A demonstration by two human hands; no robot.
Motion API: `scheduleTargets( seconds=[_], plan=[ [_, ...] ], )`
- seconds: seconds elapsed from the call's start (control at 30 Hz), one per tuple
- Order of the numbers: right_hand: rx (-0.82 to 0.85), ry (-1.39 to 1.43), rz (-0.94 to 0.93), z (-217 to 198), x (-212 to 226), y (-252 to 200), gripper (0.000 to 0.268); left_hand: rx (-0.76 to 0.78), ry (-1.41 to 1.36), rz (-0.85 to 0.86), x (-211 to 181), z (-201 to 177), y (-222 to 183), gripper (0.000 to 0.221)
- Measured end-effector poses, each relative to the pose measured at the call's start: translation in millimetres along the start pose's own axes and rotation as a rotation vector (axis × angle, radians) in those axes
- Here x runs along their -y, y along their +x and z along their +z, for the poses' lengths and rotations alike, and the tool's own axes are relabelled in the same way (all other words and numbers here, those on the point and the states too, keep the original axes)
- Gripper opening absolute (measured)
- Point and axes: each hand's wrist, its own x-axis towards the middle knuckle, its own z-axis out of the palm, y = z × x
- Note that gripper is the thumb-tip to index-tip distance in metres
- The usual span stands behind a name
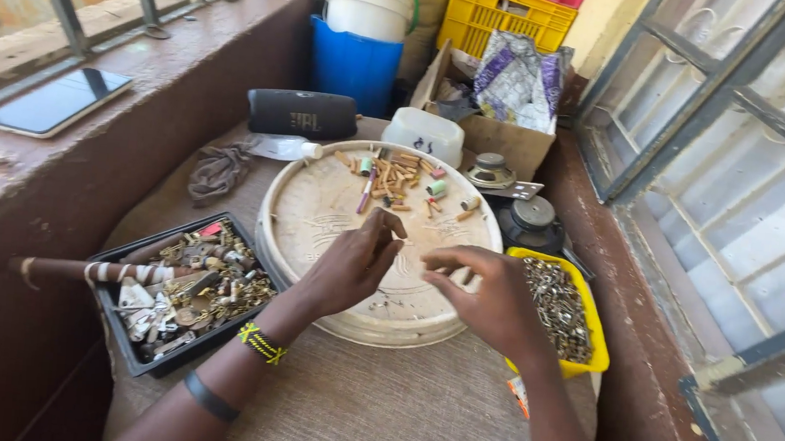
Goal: Sorting and inspecting small metal hardware components from a mixed tray into separate containers.
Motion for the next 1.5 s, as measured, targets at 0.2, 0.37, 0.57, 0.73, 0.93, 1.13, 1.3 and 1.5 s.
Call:
scheduleTargets(
  seconds=[0.2, 0.37, 0.57, 0.73, 0.93, 1.13, 1.3, 1.5],
  plan=[
    [-0.155, 0.144, 0.077, 61, -40, 10, 0.013, -0.001, -0.103, -0.009, 10, 12, 0, 0.018],
    [-0.197, 0.177, 0.237, 63, -40, -1, 0.014, 0.052, -0.09, -0.008, 1, 14, -2, 0.012],
    [-0.145, 0.169, 0.426, 62, -31, -3, 0.014, 0.126, -0.135, 0.046, -9, 9, -7, 0.013],
    [-0.155, 0.107, 0.381, 57, -43, -7, 0.008, 0.176, -0.067, 0.068, -18, 1, -5, 0.012],
    [-0.277, 0.08, 0.289, 53, -48, -10, 0.012, 0.347, 0.377, 0.102, 6, -11, -6, 0.015],
    [-0.274, 0.069, 0.241, 53, -42, -10, 0.014, 0.452, 0.421, 0.09, 11, -20, -5, 0.014],
    [-0.301, 0.094, 0.209, 50, -42, -9, 0.011, 0.473, 0.444, 0.075, 16, -21, -6, 0.012],
    [-0.278, 0.072, 0.189, 48, -40, -10, 0.01, 0.459, 0.493, 0.058, 14, -8, -5, 0.017]
  ],
)
